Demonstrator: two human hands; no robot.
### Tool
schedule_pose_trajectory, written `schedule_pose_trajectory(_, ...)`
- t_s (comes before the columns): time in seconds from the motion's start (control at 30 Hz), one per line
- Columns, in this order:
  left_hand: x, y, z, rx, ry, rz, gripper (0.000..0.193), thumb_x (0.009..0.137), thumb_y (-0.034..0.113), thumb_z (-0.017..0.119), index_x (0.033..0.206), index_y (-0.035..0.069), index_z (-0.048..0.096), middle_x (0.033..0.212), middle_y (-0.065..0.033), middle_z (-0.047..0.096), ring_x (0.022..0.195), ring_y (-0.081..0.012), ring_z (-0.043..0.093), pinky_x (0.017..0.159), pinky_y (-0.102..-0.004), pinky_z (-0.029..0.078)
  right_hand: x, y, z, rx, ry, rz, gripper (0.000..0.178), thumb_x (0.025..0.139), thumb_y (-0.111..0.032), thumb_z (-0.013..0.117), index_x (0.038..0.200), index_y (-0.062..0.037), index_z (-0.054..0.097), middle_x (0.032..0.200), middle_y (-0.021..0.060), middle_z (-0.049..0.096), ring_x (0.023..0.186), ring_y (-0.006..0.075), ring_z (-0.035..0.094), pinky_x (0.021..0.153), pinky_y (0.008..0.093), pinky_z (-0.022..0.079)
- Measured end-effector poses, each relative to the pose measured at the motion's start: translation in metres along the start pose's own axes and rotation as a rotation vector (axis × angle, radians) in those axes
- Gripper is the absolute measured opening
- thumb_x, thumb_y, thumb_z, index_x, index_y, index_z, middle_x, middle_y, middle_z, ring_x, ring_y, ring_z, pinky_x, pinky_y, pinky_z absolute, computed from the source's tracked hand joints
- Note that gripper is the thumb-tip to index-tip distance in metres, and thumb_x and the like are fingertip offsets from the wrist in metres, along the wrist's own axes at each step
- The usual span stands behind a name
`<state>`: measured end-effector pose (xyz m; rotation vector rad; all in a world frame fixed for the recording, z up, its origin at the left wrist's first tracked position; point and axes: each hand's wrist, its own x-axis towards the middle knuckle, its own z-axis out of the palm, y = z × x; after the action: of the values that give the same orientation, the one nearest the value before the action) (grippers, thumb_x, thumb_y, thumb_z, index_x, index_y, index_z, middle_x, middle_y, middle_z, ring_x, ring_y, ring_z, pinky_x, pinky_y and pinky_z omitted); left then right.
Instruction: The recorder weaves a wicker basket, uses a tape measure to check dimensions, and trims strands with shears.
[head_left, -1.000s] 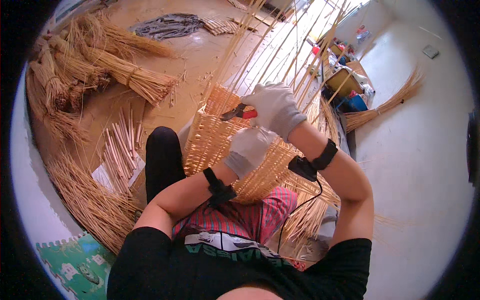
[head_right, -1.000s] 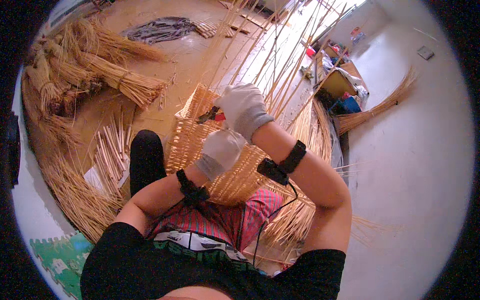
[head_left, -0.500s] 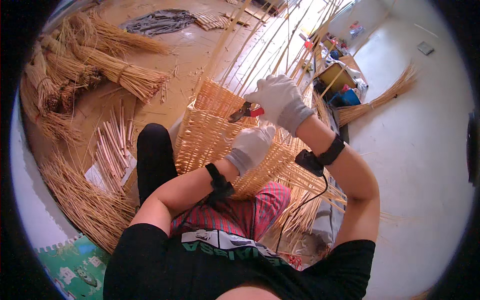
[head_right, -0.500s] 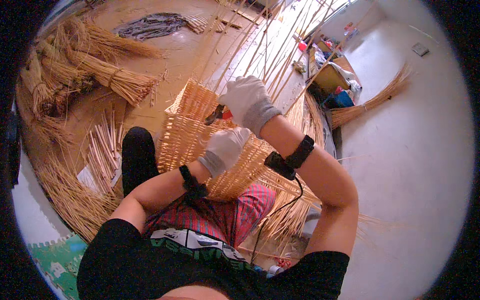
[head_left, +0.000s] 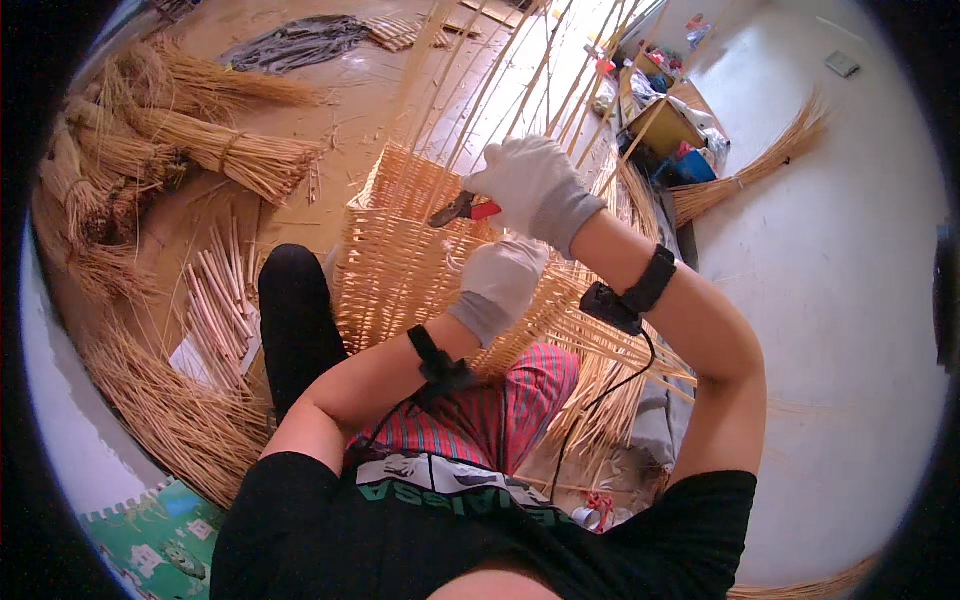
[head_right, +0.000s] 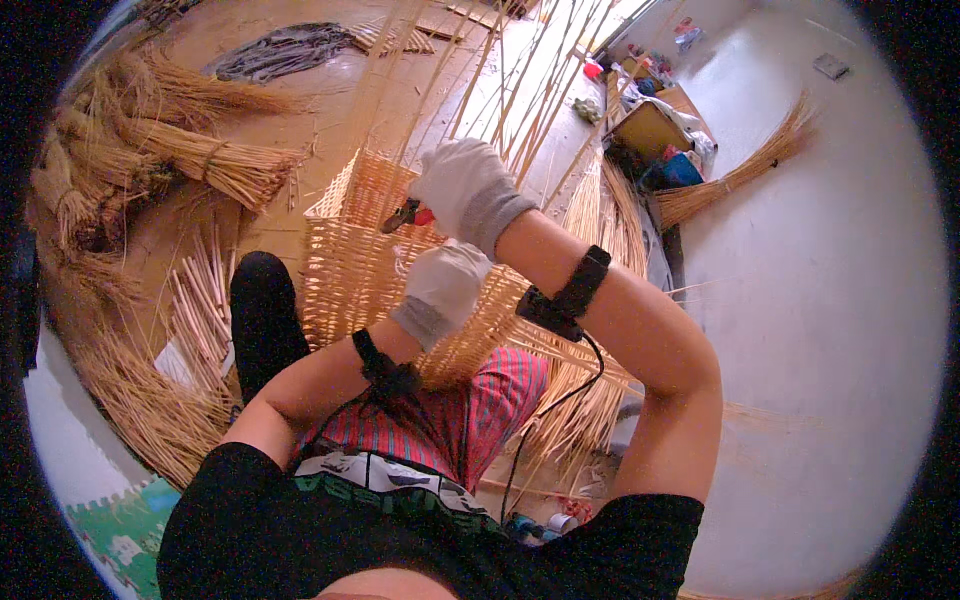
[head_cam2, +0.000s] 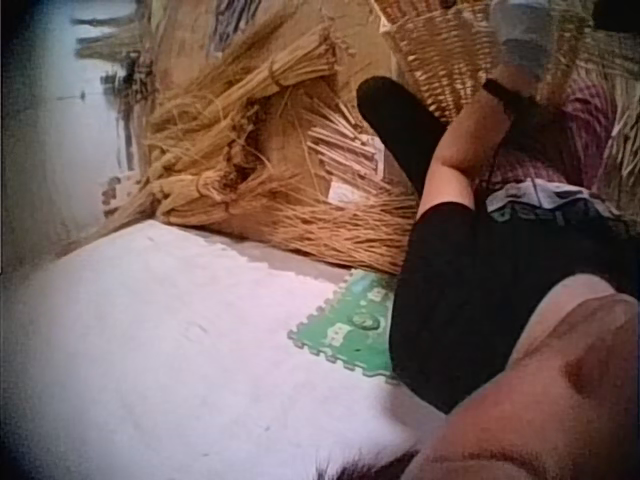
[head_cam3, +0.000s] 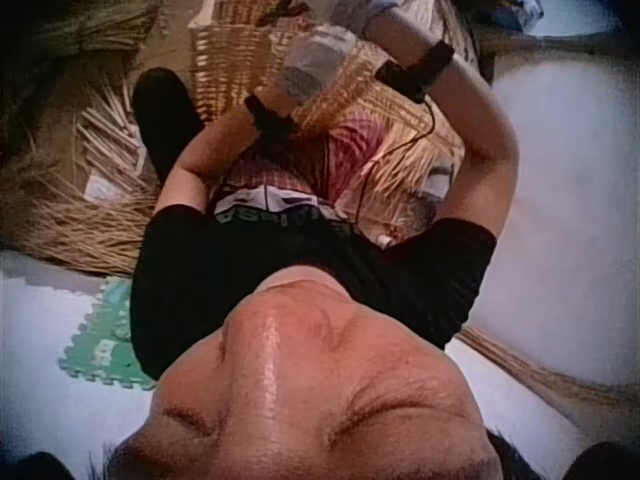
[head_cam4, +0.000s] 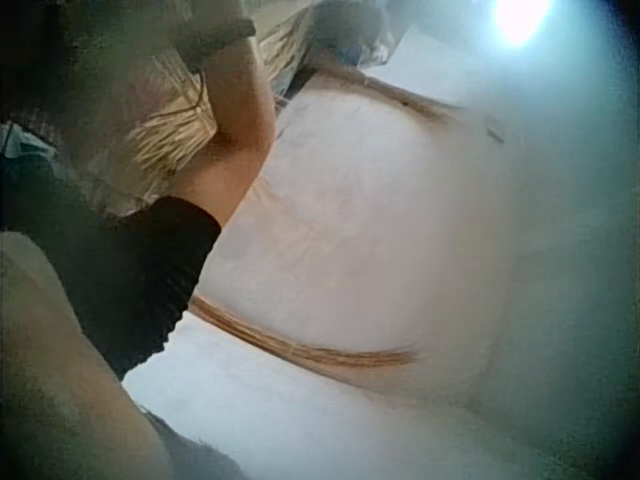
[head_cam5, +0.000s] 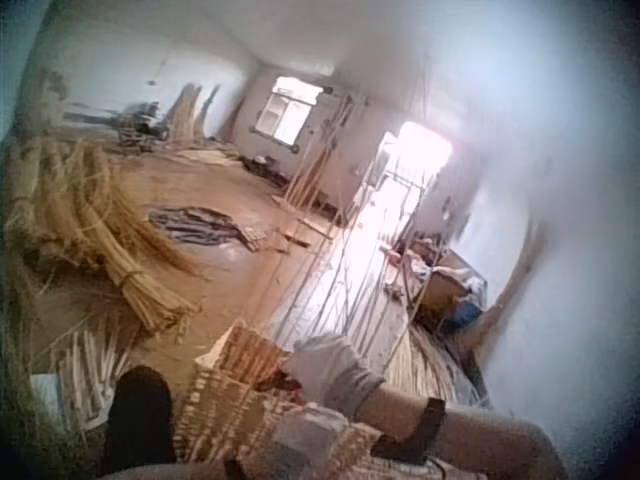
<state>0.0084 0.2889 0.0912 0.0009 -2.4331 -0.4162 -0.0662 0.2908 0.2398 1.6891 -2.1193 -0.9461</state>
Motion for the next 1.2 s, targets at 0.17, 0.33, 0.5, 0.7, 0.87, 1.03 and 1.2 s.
schedule_pose_trajectory(0.17,0.005,0.002,-0.011,-0.001,-0.033,-0.027,0.013,0.085,0.015,0.064,0.096,0.012,0.069,0.084,-0.0067,0.071,0.084,-0.0233,0.072,0.071,-0.0366,0.058,-0.005,0.0,0.005,0.038,0.149,0.031,0.037,0.072,-0.037,0.083,0.108,-0.0298,0.076,0.093,0.0034,0.064,0.093,0.0265,0.068,0.075,0.0418,0.054)
schedule_pose_trajectory(0.33,0.011,0.007,-0.006,0.125,-0.182,-0.031,0.013,0.086,0.014,0.063,0.098,0.012,0.069,0.085,-0.0079,0.071,0.081,-0.0245,0.072,0.068,-0.0386,0.058,-0.002,-0.003,-0.002,0.067,0.092,0.015,0.036,0.074,-0.037,0.082,0.109,-0.0325,0.076,0.09,0.0032,0.065,0.092,0.0264,0.068,0.075,0.0413,0.054)
schedule_pose_trajectory(0.5,-0.007,0.015,0.024,-0.101,0.058,0.052,0.017,0.089,0.013,0.06,0.105,0.011,0.064,0.091,-0.0093,0.071,0.078,-0.025,0.072,0.066,-0.0407,0.058,-0.022,0.027,-0.008,0.154,-0.007,-0.064,0.041,0.071,-0.037,0.085,0.111,-0.0326,0.076,0.091,0.0023,0.066,0.095,0.0263,0.068,0.077,0.0418,0.054)
schedule_pose_trajectory(0.7,-0.001,0.01,0.048,-0.135,-0.086,-0.069,0.015,0.091,0.013,0.058,0.105,0.007,0.06,0.092,-0.013,0.07,0.083,-0.0312,0.072,0.066,-0.043,0.057,-0.025,0.02,0.008,-0.07,0.012,-0.03,0.03,0.079,-0.029,0.077,0.109,-0.0319,0.076,0.094,0.0035,0.066,0.093,0.0275,0.068,0.076,0.0407,0.055)
schedule_pose_trajectory(0.87,0.002,0.014,0.042,-0.158,0.023,0.064,0.015,0.092,0.014,0.056,0.106,0.008,0.061,0.09,-0.0117,0.07,0.081,-0.0322,0.072,0.068,-0.0443,0.057,-0.035,0.023,0.009,0.009,-0.1,0.0,0.023,0.081,-0.025,0.073,0.104,-0.0304,0.076,0.093,0.004,0.066,0.092,0.0251,0.069,0.073,0.0392,0.055)
schedule_pose_trajectory(1.03,-0.005,0.044,0.05,-0.421,-0.085,-0.053,0.015,0.091,0.01,0.055,0.105,0.006,0.058,0.089,-0.015,0.07,0.084,-0.0353,0.072,0.069,-0.0489,0.056,-0.061,0.05,0.023,0.03,0.029,-0.064,0.022,0.079,-0.028,0.074,0.101,-0.0302,0.076,0.09,0.0032,0.065,0.089,0.0244,0.069,0.074,0.0401,0.053)
schedule_pose_trajectory(1.2,0.015,0.041,0.06,-0.276,-0.24,-0.085,0.02,0.094,0.01,0.054,0.112,0.005,0.06,0.092,-0.0167,0.07,0.084,-0.0338,0.072,0.069,-0.0449,0.057,-0.052,0.034,0.046,-0.136,0.057,0.009,0.019,0.081,-0.027,0.073,0.099,-0.0285,0.076,0.089,0.0035,0.065,0.089,0.0254,0.069,0.073,0.0397,0.053)
